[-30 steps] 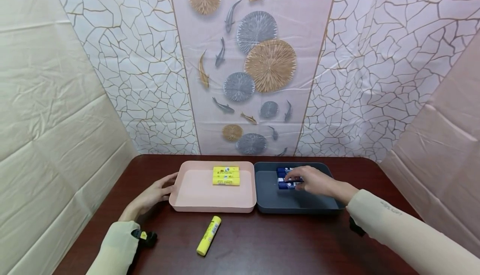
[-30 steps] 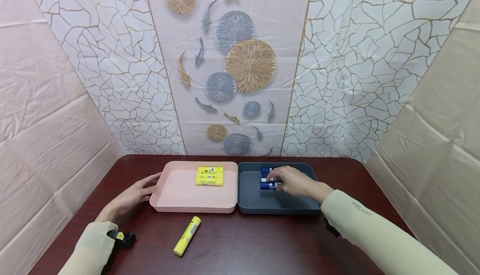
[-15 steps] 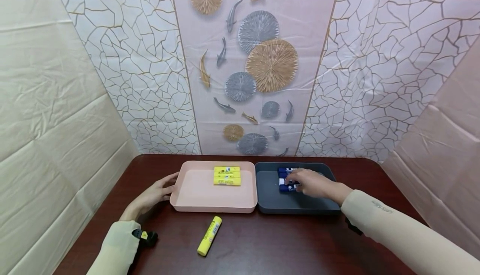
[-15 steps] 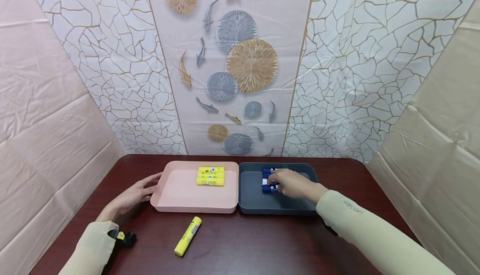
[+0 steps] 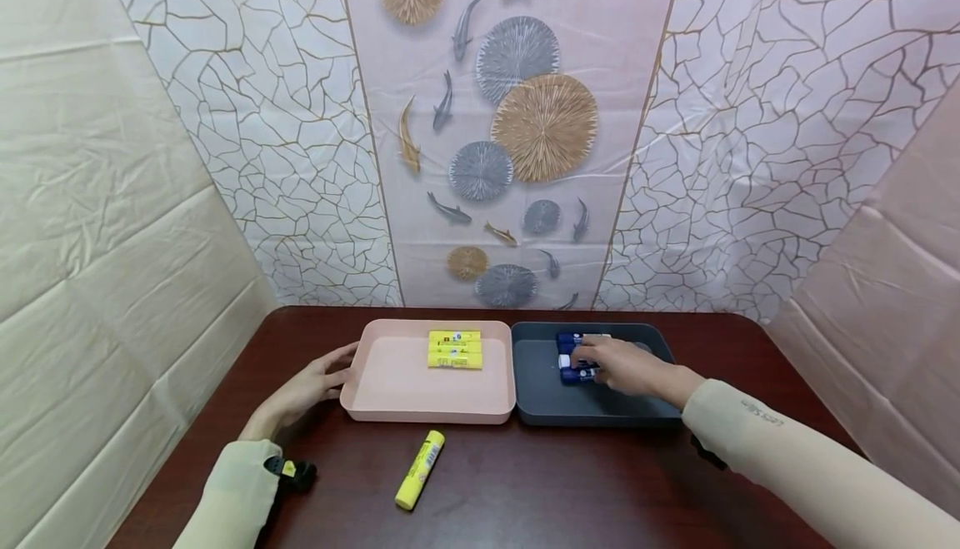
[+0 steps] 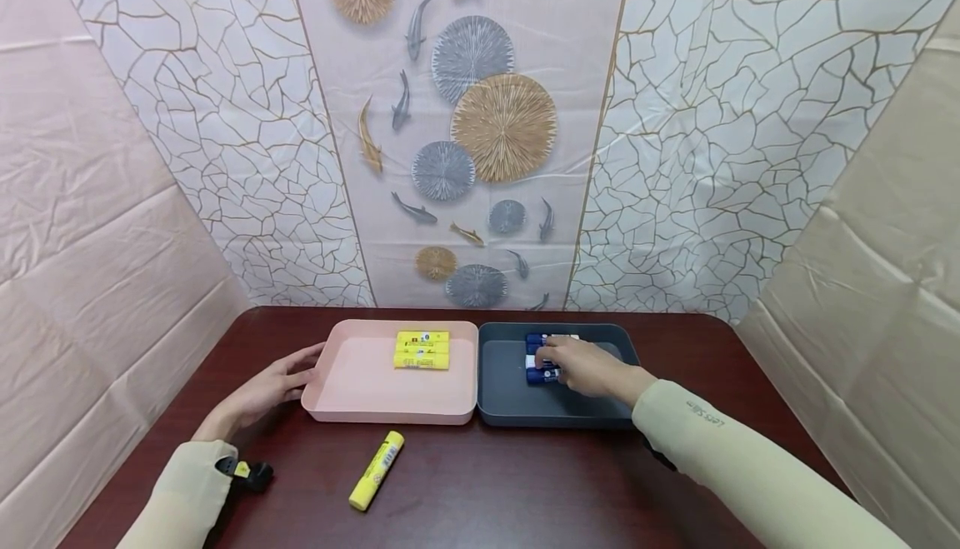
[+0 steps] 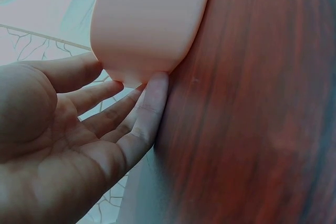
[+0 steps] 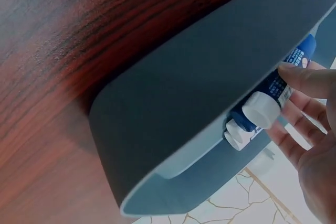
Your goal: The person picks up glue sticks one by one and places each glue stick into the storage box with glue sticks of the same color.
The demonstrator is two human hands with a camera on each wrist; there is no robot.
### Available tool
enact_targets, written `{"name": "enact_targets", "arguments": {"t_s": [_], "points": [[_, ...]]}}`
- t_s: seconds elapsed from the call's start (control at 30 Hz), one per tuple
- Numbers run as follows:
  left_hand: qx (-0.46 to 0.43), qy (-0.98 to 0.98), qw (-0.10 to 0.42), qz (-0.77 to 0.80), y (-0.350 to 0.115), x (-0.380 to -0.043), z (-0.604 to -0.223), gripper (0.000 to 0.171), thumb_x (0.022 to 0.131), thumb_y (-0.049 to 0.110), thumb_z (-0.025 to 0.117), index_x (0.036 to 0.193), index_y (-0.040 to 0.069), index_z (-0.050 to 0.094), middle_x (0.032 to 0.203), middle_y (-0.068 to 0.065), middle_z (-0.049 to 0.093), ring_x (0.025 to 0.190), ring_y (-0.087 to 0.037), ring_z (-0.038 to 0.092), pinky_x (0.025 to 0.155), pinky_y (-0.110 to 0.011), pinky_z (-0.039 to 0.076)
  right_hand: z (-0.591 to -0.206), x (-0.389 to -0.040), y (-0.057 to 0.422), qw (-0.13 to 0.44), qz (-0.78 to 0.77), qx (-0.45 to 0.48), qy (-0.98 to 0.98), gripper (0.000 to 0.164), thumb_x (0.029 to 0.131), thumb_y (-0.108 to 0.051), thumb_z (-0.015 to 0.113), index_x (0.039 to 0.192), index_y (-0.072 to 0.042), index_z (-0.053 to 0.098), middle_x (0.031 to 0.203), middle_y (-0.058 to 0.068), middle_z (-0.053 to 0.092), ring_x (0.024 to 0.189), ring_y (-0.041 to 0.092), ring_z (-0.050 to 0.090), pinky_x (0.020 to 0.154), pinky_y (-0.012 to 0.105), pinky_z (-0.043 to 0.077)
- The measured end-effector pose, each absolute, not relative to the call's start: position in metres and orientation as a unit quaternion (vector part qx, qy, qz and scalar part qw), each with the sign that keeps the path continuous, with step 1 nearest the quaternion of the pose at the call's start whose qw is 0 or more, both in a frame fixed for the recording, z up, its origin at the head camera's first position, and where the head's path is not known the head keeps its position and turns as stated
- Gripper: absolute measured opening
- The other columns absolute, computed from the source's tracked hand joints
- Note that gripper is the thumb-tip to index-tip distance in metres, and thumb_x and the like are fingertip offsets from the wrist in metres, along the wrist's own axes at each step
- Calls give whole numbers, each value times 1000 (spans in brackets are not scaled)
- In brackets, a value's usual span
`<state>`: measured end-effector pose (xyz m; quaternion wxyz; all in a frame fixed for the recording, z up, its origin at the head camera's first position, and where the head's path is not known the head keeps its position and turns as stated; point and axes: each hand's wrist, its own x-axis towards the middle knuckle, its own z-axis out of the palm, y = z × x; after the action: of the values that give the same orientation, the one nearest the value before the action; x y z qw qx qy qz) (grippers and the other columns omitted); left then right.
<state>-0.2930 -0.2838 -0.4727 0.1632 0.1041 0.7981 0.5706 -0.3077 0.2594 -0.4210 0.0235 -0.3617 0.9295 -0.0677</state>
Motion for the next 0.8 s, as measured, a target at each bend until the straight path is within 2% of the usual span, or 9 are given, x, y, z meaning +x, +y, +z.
{"name": "enact_targets", "arguments": {"t_s": [0.13,0.27,0.43,0.8], "points": [[109,797,163,571,-284,-294,-474,64,111,20,50,167,7,20,163,-27,28,136,-40,49,105,-49,50,-423,-308,259,28,-62,-353,933,37,87,8,78,114,-15,71,127,12,67,118,33,64,92,51,56],[114,795,163,573,-284,-293,-473,64,112,19,49,166,6,19,163,-28,29,137,-40,49,106,-50,50,-426,-308,258,32,-66,-343,937,35,89,5,78,116,-15,71,122,7,67,113,28,65,91,48,57],[117,793,163,575,-285,-292,-473,63,112,18,48,166,5,18,163,-28,27,137,-40,49,105,-47,50,-426,-308,259,32,-68,-337,939,36,90,3,78,120,-15,71,122,6,67,115,26,65,93,48,56],[116,792,163,577,-286,-292,-473,63,112,18,48,166,5,18,163,-28,28,137,-40,49,103,-45,51,-426,-308,260,33,-71,-339,938,36,89,3,78,120,-12,71,118,5,66,111,25,65,90,46,57]]}}
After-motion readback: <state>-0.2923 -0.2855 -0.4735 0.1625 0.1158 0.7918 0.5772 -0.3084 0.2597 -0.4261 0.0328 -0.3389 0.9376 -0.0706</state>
